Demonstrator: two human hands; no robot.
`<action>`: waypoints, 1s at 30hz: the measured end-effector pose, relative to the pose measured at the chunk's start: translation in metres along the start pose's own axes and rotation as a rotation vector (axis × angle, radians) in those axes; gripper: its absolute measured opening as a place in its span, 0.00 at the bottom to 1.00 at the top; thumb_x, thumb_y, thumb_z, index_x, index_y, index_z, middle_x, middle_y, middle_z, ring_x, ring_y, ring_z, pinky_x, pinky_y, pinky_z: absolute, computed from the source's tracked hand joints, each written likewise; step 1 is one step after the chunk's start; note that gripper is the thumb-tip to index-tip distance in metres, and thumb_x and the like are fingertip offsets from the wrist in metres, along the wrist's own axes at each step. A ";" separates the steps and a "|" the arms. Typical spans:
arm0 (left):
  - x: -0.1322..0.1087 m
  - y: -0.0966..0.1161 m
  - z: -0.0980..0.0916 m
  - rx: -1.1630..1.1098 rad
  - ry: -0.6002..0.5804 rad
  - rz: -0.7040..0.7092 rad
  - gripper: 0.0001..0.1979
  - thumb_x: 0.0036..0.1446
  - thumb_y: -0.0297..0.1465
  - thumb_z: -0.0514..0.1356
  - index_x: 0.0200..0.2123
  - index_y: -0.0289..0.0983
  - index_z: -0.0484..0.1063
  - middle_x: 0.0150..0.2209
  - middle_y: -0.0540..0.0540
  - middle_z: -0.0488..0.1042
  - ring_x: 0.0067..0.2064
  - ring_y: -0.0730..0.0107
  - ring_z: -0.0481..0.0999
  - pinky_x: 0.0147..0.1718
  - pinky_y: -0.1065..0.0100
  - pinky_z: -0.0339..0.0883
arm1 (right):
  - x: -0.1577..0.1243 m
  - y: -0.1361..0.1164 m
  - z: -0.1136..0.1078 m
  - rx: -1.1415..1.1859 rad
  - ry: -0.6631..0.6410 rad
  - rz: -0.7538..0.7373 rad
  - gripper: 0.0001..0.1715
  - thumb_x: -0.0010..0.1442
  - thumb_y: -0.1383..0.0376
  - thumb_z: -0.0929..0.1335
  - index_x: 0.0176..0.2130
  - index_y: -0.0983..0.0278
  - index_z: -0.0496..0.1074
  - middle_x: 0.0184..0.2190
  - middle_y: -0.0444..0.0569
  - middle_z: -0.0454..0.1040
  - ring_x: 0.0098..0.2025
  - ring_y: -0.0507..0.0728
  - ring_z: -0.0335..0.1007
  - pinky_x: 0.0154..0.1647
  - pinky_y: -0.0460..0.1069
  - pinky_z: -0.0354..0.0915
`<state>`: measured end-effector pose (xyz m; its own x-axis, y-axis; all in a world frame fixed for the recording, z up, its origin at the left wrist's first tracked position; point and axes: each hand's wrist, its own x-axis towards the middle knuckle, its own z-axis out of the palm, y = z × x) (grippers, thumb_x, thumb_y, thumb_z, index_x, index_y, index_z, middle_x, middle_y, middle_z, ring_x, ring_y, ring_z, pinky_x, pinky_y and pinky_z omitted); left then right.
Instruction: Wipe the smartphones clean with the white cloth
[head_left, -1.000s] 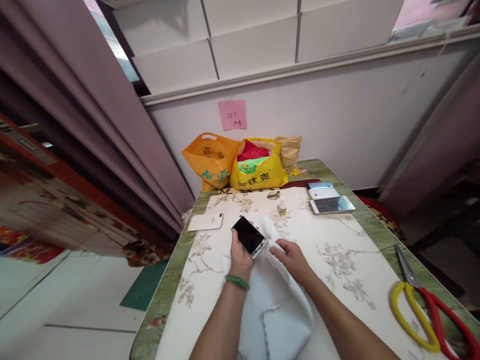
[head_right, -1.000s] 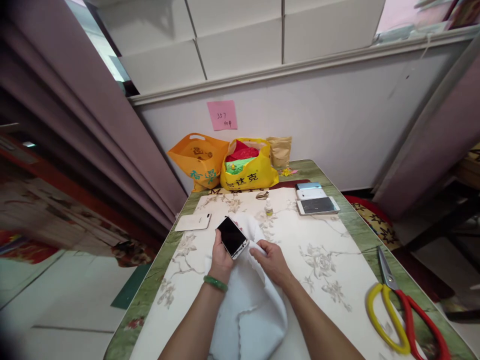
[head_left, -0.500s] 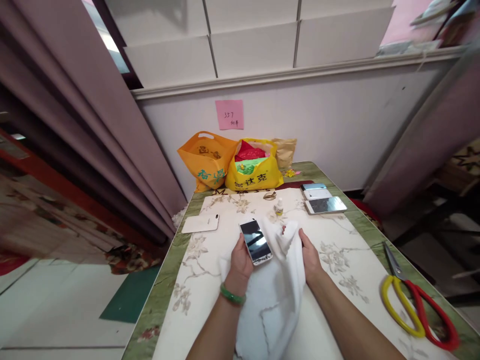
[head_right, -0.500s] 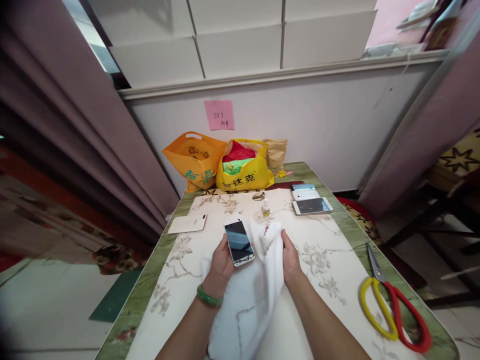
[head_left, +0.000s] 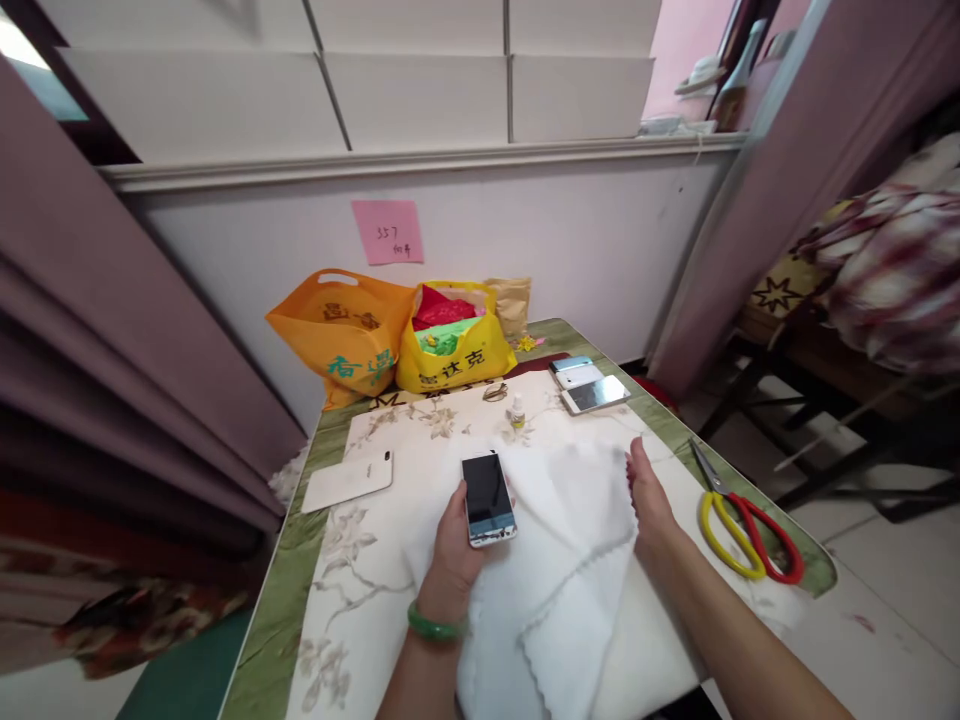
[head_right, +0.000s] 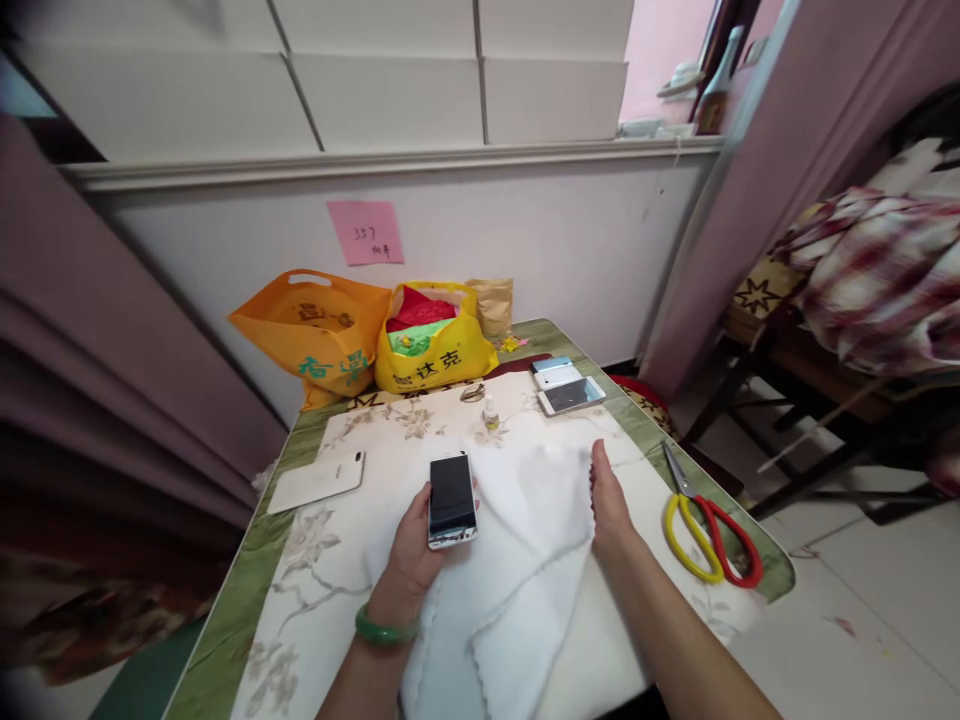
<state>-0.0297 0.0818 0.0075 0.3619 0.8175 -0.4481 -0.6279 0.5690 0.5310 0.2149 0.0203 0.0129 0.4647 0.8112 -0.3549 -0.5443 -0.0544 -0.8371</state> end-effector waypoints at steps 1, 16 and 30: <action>0.001 0.000 -0.001 0.007 -0.008 -0.003 0.22 0.61 0.36 0.55 0.55 0.31 0.68 0.40 0.37 0.81 0.40 0.56 0.81 0.42 0.55 0.75 | -0.001 -0.003 -0.007 -0.090 0.028 0.003 0.27 0.52 0.41 0.69 0.32 0.62 0.71 0.19 0.43 0.71 0.21 0.55 0.69 0.21 0.48 0.65; -0.004 -0.001 0.001 -0.078 -0.114 -0.095 0.19 0.61 0.40 0.55 0.48 0.33 0.73 0.39 0.39 0.81 0.42 0.56 0.80 0.48 0.49 0.70 | -0.043 -0.027 0.052 -0.529 -0.442 -0.226 0.26 0.55 0.47 0.70 0.43 0.64 0.76 0.32 0.48 0.76 0.30 0.54 0.72 0.33 0.50 0.71; -0.010 -0.002 0.004 -0.131 -0.086 -0.132 0.12 0.56 0.36 0.60 0.36 0.33 0.75 0.32 0.43 0.80 0.40 0.62 0.80 0.43 0.64 0.73 | -0.063 0.050 0.076 -1.391 -0.886 -1.092 0.27 0.69 0.62 0.59 0.65 0.59 0.57 0.62 0.50 0.64 0.63 0.56 0.60 0.67 0.59 0.51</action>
<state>-0.0293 0.0727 0.0134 0.5005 0.7446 -0.4417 -0.6534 0.6596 0.3715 0.1056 0.0114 0.0254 -0.4925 0.7976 0.3483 0.7130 0.5993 -0.3640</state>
